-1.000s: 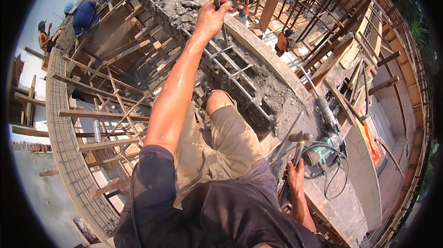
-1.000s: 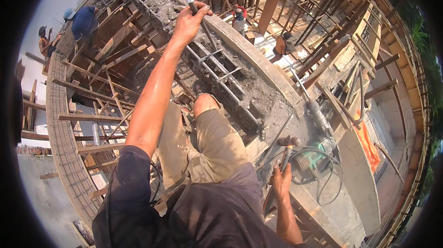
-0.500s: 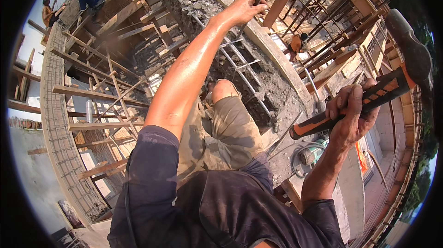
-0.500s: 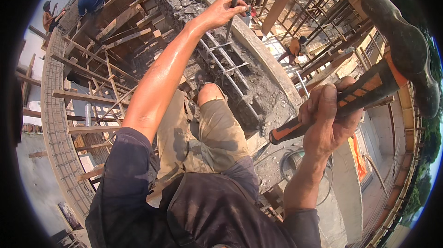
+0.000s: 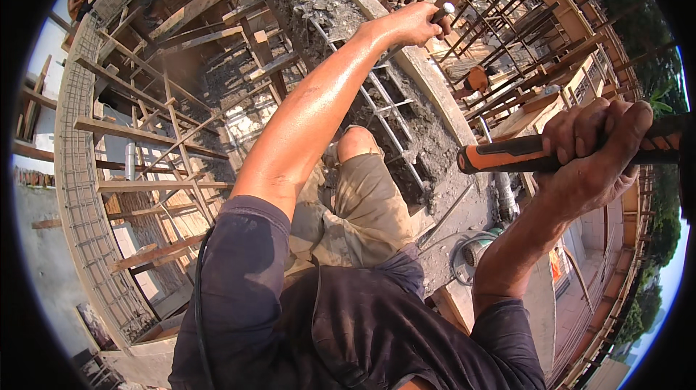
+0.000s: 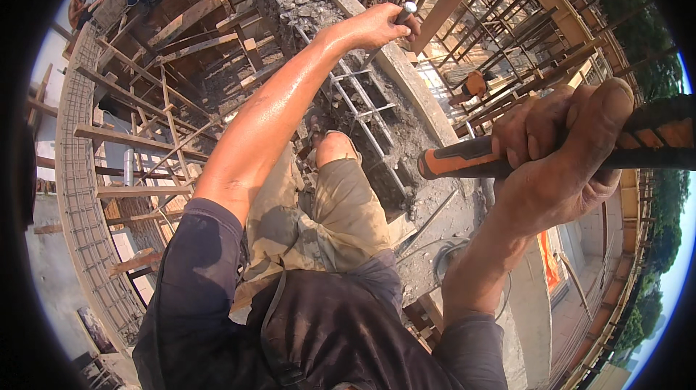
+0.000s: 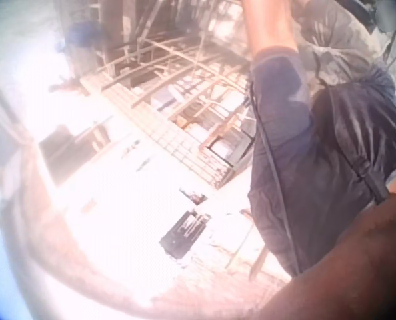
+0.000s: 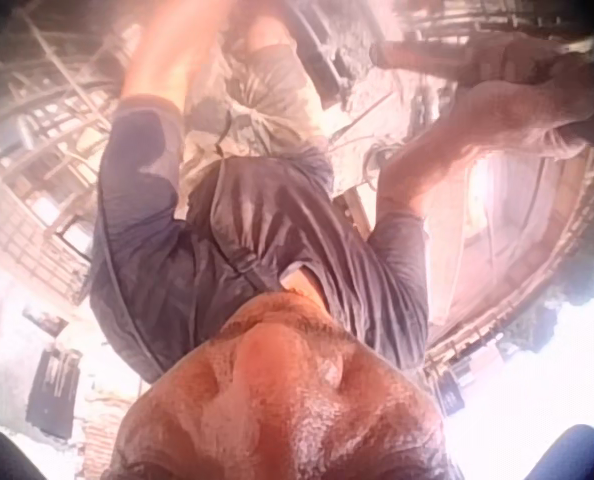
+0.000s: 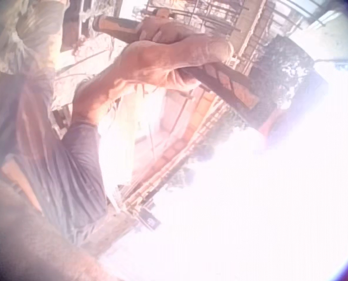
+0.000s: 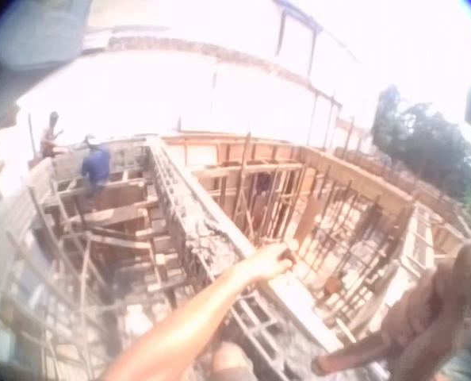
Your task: The person secures rebar to a concrete form using wire, striking it with a hammer to adjust the positioning while standing on the wooden framework of a building under construction.
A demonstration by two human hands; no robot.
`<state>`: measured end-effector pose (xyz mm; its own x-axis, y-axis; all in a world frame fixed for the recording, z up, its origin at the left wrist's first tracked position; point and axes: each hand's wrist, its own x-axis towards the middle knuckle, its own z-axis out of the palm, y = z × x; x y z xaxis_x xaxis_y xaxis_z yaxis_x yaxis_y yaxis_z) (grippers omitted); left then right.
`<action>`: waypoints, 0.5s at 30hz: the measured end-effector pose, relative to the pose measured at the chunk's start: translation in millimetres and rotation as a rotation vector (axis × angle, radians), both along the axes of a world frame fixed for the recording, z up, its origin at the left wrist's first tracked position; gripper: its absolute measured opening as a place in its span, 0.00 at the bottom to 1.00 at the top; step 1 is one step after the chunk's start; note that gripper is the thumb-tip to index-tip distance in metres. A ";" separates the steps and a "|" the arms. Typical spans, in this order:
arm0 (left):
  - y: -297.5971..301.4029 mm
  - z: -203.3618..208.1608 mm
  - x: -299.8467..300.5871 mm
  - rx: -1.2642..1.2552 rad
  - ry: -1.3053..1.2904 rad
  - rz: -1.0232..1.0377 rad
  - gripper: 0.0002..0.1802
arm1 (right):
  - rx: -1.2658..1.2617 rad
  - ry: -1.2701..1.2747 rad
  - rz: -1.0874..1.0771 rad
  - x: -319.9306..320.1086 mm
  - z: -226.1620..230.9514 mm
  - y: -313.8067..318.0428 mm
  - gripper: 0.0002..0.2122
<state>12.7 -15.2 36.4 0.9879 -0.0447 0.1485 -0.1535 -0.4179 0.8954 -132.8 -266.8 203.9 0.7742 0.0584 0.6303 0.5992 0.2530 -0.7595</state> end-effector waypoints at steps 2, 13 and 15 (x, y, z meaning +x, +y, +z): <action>-2.0 3.1 0.1 0.064 -0.036 0.016 0.12 | 0.074 -0.049 0.023 21.6 -2.7 10.6 0.19; 1.4 2.0 -2.4 0.048 0.016 0.047 0.17 | -0.557 0.508 0.021 32.0 -43.8 -4.8 0.17; -0.6 -0.2 5.1 0.099 -0.003 0.054 0.17 | -0.394 0.272 -0.060 23.8 6.7 1.1 0.18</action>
